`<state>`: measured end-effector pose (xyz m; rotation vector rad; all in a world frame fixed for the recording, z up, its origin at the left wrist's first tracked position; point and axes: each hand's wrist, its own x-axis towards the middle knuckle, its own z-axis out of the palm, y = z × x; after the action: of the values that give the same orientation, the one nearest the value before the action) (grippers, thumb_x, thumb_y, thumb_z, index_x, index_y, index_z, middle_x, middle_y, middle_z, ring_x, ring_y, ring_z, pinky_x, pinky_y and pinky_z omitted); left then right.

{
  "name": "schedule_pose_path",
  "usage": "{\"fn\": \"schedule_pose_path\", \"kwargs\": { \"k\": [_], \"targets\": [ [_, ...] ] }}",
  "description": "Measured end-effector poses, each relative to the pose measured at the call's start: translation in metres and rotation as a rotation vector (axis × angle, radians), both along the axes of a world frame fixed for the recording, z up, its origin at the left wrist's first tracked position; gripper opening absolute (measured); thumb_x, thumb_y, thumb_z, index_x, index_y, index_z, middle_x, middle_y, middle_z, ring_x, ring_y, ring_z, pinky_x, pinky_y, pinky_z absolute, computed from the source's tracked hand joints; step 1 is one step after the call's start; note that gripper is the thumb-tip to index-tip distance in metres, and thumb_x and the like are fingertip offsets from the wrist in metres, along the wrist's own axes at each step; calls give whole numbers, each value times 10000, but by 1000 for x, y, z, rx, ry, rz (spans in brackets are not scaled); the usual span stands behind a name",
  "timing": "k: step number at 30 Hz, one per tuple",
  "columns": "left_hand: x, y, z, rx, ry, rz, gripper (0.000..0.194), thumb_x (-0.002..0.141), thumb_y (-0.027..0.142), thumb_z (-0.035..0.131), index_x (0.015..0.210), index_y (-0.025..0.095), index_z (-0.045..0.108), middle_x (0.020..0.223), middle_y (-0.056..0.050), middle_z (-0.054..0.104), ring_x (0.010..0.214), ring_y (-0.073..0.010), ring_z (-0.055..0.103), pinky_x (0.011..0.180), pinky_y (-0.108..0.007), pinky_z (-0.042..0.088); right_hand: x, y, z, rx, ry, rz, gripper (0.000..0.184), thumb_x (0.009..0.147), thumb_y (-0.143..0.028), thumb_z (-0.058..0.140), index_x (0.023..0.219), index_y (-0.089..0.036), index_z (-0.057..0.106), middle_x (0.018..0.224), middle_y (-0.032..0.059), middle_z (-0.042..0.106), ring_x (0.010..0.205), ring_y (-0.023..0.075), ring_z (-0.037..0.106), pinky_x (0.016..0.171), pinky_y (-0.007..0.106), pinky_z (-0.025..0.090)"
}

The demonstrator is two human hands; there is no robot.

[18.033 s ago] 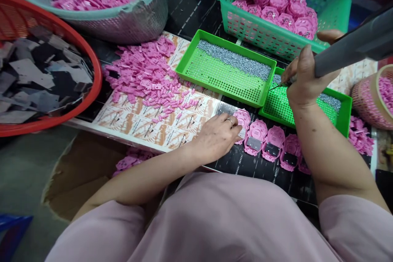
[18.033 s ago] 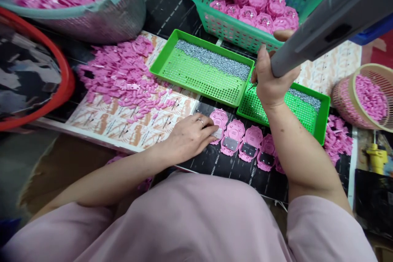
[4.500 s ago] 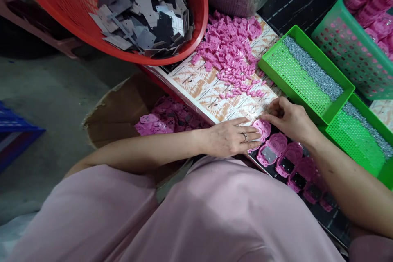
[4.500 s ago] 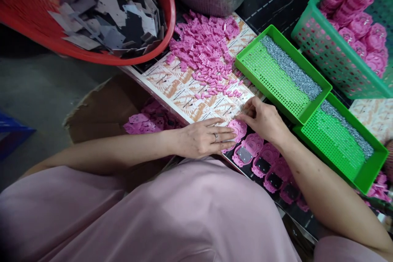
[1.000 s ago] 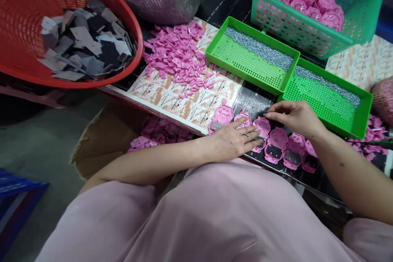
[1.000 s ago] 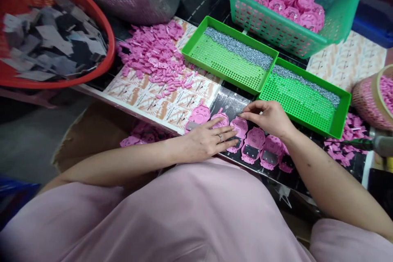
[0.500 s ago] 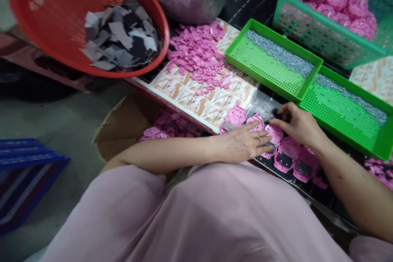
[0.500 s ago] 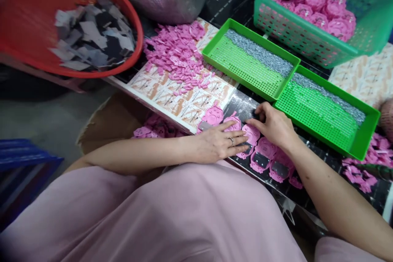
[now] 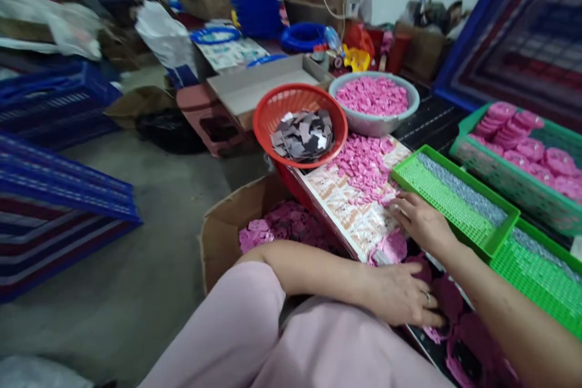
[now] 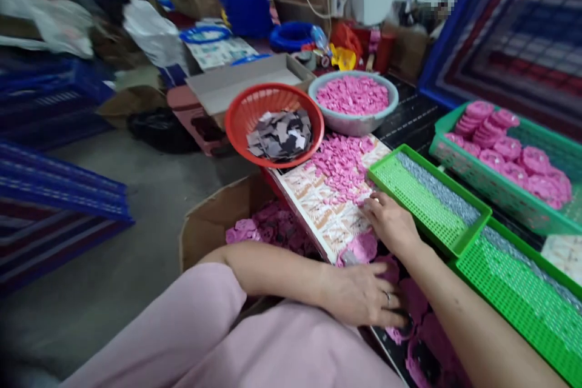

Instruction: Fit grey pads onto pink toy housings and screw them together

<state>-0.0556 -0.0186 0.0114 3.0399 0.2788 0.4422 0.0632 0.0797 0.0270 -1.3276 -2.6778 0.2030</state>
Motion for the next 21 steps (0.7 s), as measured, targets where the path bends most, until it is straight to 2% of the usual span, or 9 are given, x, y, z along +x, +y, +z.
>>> {"fn": "schedule_pose_path", "kwargs": {
  "k": [3,6,8,10,13,14,15,18,21],
  "targets": [
    [2,-1,-2,42,12,9,246,905,300,555,1114,295,684,1063,2,718,944,-144,662,764,-357,482,-11,14,-11,36,-40,21,239,936,-311,499,1047,-186,669,1101,94,664,1002,220,662,794,303,545],
    [-3,6,-4,90,-25,-7,314,958,395,463,1167,288,671,1207,20,681,1067,-134,631,895,-365,477,-10,21,-15,36,-87,28,232,941,-302,483,1023,-188,667,1021,82,666,915,190,673,767,276,535],
    [-15,16,-2,90,-48,27,353,976,382,409,1186,262,666,1259,26,658,1089,-130,621,926,-331,471,-9,23,-16,26,-115,27,251,955,-301,448,1017,-195,667,1008,77,661,885,178,675,749,263,522],
    [-37,29,3,68,-32,149,339,971,314,410,1176,236,668,1234,11,672,1033,-131,634,882,-286,485,-9,26,-16,14,-142,25,261,959,-296,428,1012,-202,666,997,72,657,866,174,674,733,259,508],
    [-80,47,9,50,58,518,291,948,231,460,1168,224,651,1134,-41,690,990,-155,639,839,-273,503,-11,29,-15,-3,-175,34,259,958,-286,420,1011,-205,661,976,67,650,862,177,668,726,263,481],
    [-94,52,9,35,102,668,284,951,243,471,1184,233,633,1126,-57,678,981,-168,639,804,-280,514,-12,30,-15,-6,-184,38,257,956,-280,418,1010,-204,658,973,67,648,861,177,665,725,264,470],
    [-105,55,8,32,120,759,275,950,259,484,1179,203,627,1114,-96,665,962,-198,643,757,-302,523,-13,31,-15,-7,-193,41,252,953,-273,419,999,-202,657,969,68,648,855,176,662,720,265,459],
    [-121,64,0,18,156,828,288,930,341,551,1154,172,614,1046,-121,648,907,-225,645,700,-322,530,-16,34,-15,-4,-218,43,218,928,-243,445,920,-192,657,923,70,649,802,167,651,689,265,425],
    [-112,74,-11,3,178,815,240,943,354,524,1063,176,632,954,-85,647,877,-222,646,681,-318,529,-17,38,-17,11,-232,49,173,890,-216,482,857,-188,649,873,69,651,760,169,644,658,269,400]
  ]
}}
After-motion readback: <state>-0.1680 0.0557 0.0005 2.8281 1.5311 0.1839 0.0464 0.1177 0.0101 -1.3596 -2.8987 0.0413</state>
